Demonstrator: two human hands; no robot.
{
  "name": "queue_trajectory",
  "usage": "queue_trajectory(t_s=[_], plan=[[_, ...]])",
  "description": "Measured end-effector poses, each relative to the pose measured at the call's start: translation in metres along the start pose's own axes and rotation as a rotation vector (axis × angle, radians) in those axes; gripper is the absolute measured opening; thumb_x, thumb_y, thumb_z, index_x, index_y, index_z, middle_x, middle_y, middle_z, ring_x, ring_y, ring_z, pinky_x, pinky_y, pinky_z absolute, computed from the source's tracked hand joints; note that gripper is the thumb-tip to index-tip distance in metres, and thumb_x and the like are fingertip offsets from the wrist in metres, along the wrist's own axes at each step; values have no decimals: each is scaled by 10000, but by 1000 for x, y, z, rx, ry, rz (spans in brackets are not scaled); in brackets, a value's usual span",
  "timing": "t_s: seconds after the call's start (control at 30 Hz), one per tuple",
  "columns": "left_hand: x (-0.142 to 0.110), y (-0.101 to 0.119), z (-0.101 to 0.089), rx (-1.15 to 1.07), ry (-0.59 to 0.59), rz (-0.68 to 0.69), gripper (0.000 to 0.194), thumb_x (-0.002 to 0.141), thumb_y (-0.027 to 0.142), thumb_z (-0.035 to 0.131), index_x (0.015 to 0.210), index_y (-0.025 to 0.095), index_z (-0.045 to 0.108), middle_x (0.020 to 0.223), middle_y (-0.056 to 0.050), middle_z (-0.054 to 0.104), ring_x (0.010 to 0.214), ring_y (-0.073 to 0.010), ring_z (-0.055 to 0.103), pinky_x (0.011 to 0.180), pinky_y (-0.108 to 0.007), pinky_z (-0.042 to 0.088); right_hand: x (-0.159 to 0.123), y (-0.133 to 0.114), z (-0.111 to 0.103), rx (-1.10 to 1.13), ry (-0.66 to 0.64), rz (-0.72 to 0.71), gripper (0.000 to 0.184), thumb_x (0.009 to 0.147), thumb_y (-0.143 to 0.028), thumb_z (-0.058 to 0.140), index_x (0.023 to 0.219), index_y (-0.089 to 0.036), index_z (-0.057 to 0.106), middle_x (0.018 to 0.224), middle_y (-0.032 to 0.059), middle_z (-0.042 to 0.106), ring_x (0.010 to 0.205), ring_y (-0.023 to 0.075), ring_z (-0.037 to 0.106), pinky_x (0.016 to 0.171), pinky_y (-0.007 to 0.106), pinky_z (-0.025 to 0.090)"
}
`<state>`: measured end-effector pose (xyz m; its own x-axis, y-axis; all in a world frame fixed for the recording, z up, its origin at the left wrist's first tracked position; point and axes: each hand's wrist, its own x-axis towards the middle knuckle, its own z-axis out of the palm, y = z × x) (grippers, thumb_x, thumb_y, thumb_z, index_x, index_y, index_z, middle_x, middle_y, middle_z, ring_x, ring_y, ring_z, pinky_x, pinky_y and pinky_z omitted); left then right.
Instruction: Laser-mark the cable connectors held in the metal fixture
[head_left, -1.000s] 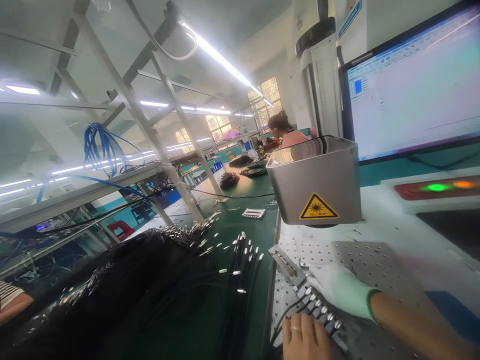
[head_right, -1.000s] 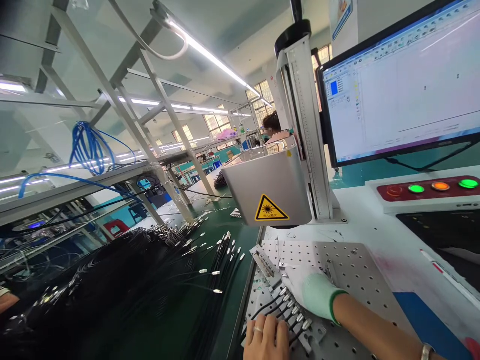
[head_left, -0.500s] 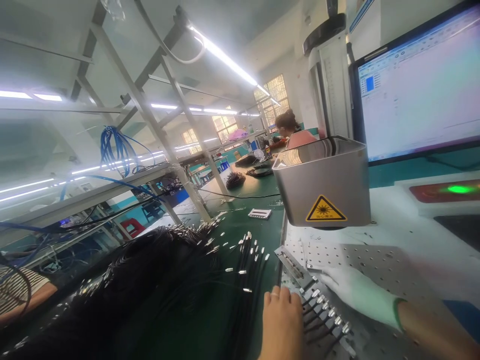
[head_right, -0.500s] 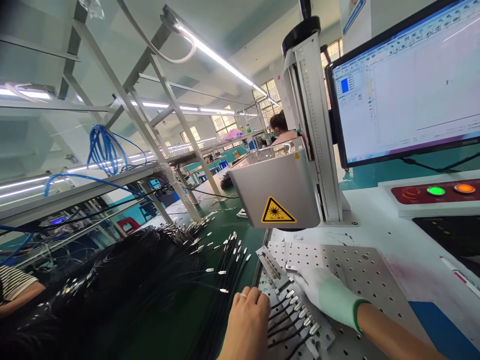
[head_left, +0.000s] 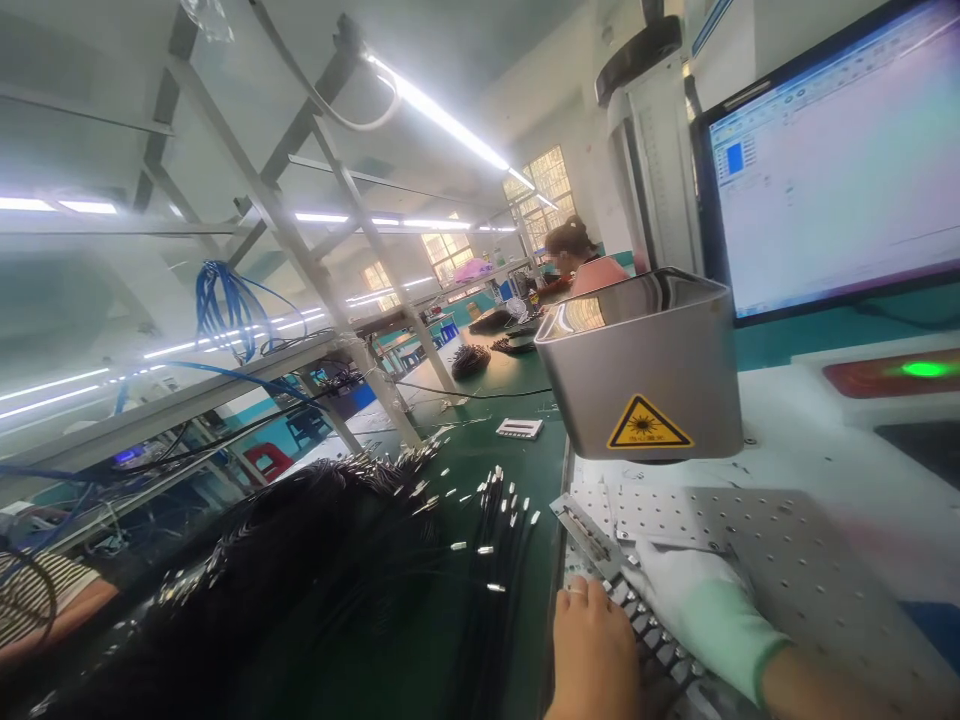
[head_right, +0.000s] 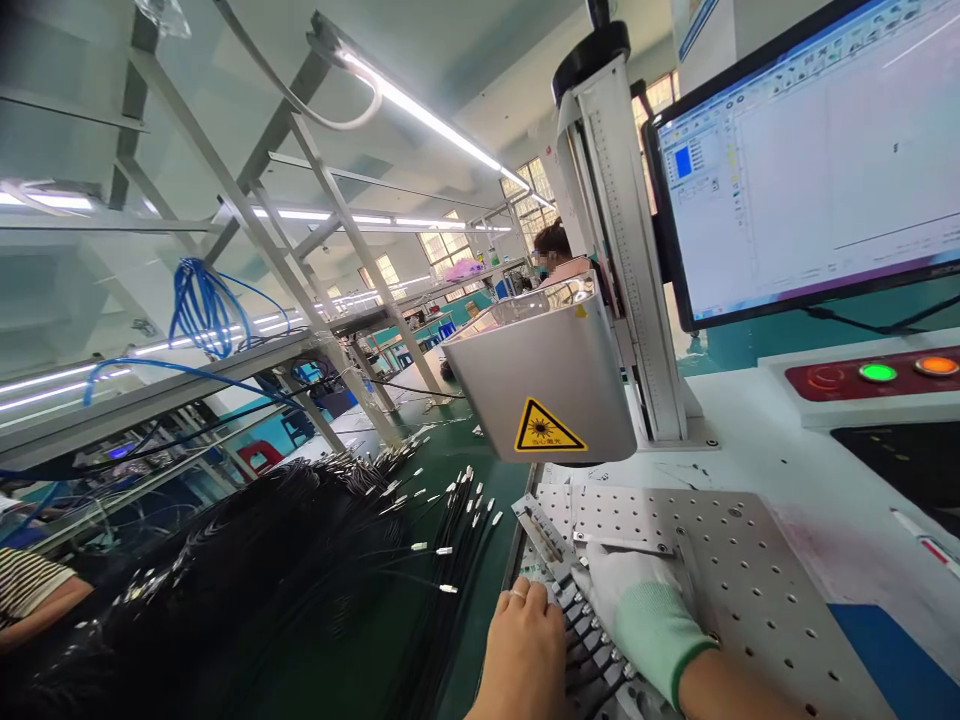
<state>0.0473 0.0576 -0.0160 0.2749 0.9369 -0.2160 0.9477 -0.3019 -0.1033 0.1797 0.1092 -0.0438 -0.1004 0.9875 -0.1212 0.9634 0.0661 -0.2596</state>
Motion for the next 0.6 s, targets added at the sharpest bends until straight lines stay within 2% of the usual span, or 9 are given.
queue_trajectory(t_s=[0.07,0.2,0.33,0.47,0.6], plan=[[8,-2,15,25,80,43,377,759,242,626,1084,67,701,1089,-225,653,1133,-371,544,938,-472,468,0,0,0,-14,3,-12,338,932,-370,396,1069,-191,649,874,151,709,794,285,680,706,404,488],[27,-5,63,74,352,54,238,737,144,603,935,107,730,929,-183,675,990,-315,602,867,-428,512,5,0,6,-18,-4,-21,288,930,-301,407,992,-194,667,895,150,709,795,273,687,700,374,488],[35,-5,99,122,434,-64,296,658,57,628,940,105,704,971,-163,667,1016,-310,589,972,-467,484,10,0,21,-26,0,-35,246,888,-189,447,1019,-149,651,830,167,690,788,278,688,676,363,485],[29,-5,110,85,469,-83,347,623,99,679,969,104,666,1046,-164,639,1061,-330,555,1009,-483,454,12,0,32,-36,3,-52,256,854,-137,496,1070,-126,634,807,166,679,799,297,688,695,391,488],[27,-4,112,79,529,-79,318,614,109,654,931,122,636,1024,-153,622,1045,-323,539,1000,-484,446,13,2,36,-32,-3,-43,256,875,-214,563,1103,-111,615,806,130,675,778,252,676,701,383,505]])
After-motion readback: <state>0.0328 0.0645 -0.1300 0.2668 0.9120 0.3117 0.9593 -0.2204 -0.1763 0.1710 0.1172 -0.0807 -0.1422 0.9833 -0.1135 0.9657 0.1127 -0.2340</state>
